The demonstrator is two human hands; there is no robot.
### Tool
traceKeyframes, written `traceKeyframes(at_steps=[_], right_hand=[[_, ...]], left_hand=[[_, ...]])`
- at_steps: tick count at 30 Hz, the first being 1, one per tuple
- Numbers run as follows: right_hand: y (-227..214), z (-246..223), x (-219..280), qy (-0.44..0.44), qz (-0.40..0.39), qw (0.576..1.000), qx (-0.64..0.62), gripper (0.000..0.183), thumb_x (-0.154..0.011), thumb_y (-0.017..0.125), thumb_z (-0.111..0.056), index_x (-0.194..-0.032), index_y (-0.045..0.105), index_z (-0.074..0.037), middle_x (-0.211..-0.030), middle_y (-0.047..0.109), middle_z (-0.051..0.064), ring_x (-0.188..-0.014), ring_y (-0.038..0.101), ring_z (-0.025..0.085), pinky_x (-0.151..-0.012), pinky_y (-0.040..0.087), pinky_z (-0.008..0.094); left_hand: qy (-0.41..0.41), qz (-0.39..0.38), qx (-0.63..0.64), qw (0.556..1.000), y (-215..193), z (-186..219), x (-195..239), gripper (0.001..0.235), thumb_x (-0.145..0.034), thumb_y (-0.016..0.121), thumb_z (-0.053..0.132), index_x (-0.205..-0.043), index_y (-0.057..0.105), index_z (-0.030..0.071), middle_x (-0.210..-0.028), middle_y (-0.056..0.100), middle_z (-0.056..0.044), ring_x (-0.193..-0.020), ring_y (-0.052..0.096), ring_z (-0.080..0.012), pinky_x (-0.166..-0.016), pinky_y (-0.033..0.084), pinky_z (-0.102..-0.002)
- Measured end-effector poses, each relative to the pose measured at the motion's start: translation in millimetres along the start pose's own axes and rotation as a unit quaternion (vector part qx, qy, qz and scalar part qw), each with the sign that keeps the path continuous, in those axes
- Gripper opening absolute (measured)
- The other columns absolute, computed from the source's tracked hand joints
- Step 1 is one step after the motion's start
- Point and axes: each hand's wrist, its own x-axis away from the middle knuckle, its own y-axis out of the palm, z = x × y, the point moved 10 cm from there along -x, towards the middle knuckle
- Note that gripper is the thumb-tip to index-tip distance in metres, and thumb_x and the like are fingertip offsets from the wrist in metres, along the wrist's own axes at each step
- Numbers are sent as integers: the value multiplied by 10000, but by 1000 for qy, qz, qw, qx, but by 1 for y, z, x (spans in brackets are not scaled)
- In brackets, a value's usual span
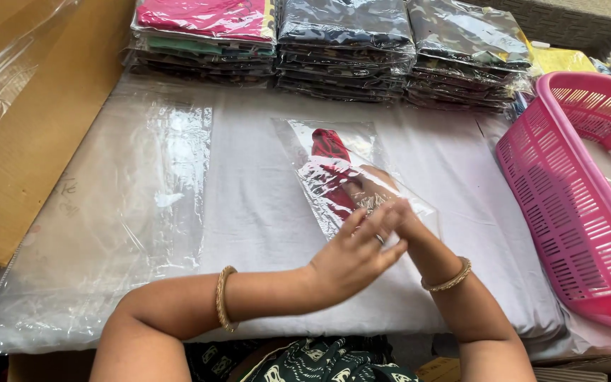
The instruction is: The person folds a red t-shirt and places it into a clear plastic bag, then stacks it on a pile. Next, the person folds a blue t-shirt, places it into a clear plastic bag, and stacks it on the same pile.
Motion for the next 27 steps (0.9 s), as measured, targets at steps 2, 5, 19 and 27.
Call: traceKeyframes(at_steps=[2, 5, 19, 27], right_hand=[[-7, 13, -3, 21, 15, 994, -111, 213, -965, 698, -138, -1154, 709, -41, -982, 743, 80, -833, 682, 167, -734, 562, 319], [-14, 46, 1, 93, 77, 943, -309, 222, -989, 678, -152, -1188, 707, -58, -985, 744, 60, -833, 647, 135, -727, 544, 301], [-23, -22, 1, 90, -49, 991, 81, 260, -942, 647, -231, -1058, 721, -11, -946, 724, 212, -846, 696, 359, -793, 521, 445], [-34, -56, 8, 9, -73, 996, 50, 264, -942, 666, -244, -1076, 711, -20, -990, 725, 195, -886, 699, 338, -760, 542, 431]], left_hand=[[6, -27, -22, 999, 6, -9, -2, 437, -876, 633, 138, -1301, 665, 42, -1405, 611, -237, -1099, 597, -282, -887, 550, -399], [17, -15, -38, 999, -9, -16, -10, 426, -902, 647, 90, -1305, 685, -42, -1314, 670, -197, -946, 579, -205, -775, 564, -285], [34, 18, -2, 999, -21, 0, 0, 494, -934, 636, 86, -1422, 631, 9, -1464, 564, -102, -948, 545, -184, -768, 544, -260], [17, 8, -1, 1000, -10, -1, 7, 512, -927, 641, 60, -1432, 619, -25, -1443, 547, -135, -930, 545, -177, -688, 545, -245]])
